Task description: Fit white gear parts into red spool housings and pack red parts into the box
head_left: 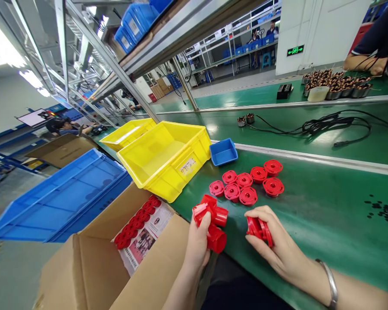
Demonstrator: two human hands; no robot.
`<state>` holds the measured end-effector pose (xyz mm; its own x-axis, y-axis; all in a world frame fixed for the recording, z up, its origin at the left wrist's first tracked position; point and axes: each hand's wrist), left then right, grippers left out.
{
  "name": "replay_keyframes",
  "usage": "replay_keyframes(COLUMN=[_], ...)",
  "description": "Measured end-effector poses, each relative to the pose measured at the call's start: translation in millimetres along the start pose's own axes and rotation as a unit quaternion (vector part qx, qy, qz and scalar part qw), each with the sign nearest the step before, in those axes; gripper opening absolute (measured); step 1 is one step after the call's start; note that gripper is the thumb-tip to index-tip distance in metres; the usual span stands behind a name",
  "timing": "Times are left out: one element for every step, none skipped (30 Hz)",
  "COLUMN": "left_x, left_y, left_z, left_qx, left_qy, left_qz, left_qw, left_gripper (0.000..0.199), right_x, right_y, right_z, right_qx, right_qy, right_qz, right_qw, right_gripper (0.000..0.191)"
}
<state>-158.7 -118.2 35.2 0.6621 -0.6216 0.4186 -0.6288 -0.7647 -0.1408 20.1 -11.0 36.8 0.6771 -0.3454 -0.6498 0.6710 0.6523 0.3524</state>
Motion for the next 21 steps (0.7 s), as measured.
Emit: replay_keyframes(left_x=[-7, -14, -22, -30, -38, -46, -53, -59, -64, -69, -73, -76, -79, -81, -83, -85, -86, -88, -89, -91, -92], left_y=[9.4, 18.1, 25.6, 31.4, 35.4, 37.6, 38.3, 37.9, 36.7, 35.3, 34.1, 33.3, 33.1, 33.6, 34.8, 36.5, 38.5, 40.6, 42.7, 44.5, 45.9], left_z=[-2, -5, -9, -13, -18, -23, -28, -32, -37, -41, -45, -48, -52, -54, -57, -58, -59, -60, -59, -59, -58], left_qx=[-0.084, -0.163, -0.225, -0.270, -0.296, -0.313, -0.336, -0.360, -0.385, -0.408, -0.430, -0.448, -0.464, -0.476, -0.484, -0.489, -0.491, -0.491, -0.488, -0.485, -0.482], left_qy=[-0.060, -0.112, -0.149, -0.173, -0.186, -0.194, -0.204, -0.213, -0.221, -0.228, -0.234, -0.240, -0.246, -0.252, -0.258, -0.264, -0.272, -0.280, -0.288, -0.296, -0.304], left_qz=[-0.034, -0.064, -0.088, -0.104, -0.111, -0.108, -0.099, -0.086, -0.067, -0.045, -0.024, -0.005, 0.010, 0.020, 0.025, 0.025, 0.021, 0.014, 0.005, -0.005, -0.016], left_qw=[0.994, 0.978, 0.959, 0.942, 0.930, 0.923, 0.914, 0.904, 0.894, 0.883, 0.872, 0.861, 0.851, 0.842, 0.836, 0.831, 0.827, 0.825, 0.824, 0.823, 0.822], left_gripper=[0.053, 0.047, 0.042, 0.038, 0.037, 0.037, 0.037, 0.038, 0.038, 0.037, 0.037, 0.036, 0.036, 0.036, 0.037, 0.038, 0.038, 0.038, 0.038, 0.038, 0.038], right_x=[1, 2, 3, 3, 4, 4, 4, 5, 5, 6, 6, 7, 8, 8, 9, 10, 11, 11, 11, 12, 12], right_y=[-1, -2, -3, -4, -5, -6, -6, -6, -6, -6, -6, -6, -6, -6, -6, -7, -7, -8, -8, -9, -9], right_z=[-4, -7, -10, -12, -14, -15, -16, -16, -17, -18, -19, -20, -21, -23, -24, -25, -26, -26, -27, -28, -29], right_qx=[0.013, 0.021, 0.024, 0.024, 0.021, 0.018, 0.015, 0.014, 0.014, 0.014, 0.015, 0.017, 0.018, 0.018, 0.018, 0.016, 0.014, 0.010, 0.007, 0.004, 0.001], right_qy=[-0.010, -0.017, -0.021, -0.022, -0.020, -0.018, -0.015, -0.013, -0.013, -0.013, -0.017, -0.022, -0.028, -0.034, -0.038, -0.042, -0.044, -0.046, -0.048, -0.050, -0.053], right_qz=[-0.006, -0.006, -0.002, 0.006, 0.015, 0.023, 0.030, 0.034, 0.037, 0.039, 0.041, 0.044, 0.047, 0.049, 0.051, 0.052, 0.054, 0.056, 0.060, 0.063, 0.066], right_qw=[1.000, 1.000, 0.999, 0.999, 0.999, 0.999, 0.999, 0.999, 0.999, 0.999, 0.999, 0.999, 0.998, 0.998, 0.998, 0.998, 0.997, 0.997, 0.997, 0.997, 0.996], right_gripper=[0.031, 0.031, 0.032, 0.032, 0.032, 0.032, 0.032, 0.032, 0.031, 0.031, 0.031, 0.031, 0.030, 0.030, 0.030, 0.030, 0.030, 0.030, 0.030, 0.030, 0.030])
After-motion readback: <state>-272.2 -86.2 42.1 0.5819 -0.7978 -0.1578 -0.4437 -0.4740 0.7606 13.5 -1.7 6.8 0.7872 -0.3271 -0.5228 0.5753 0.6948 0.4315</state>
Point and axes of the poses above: each hand's wrist, its own x-axis away from the middle knuckle, its own y-axis out of the back of the hand, z = x × y, and after that the axes turned 14 degrees about y, right-handed
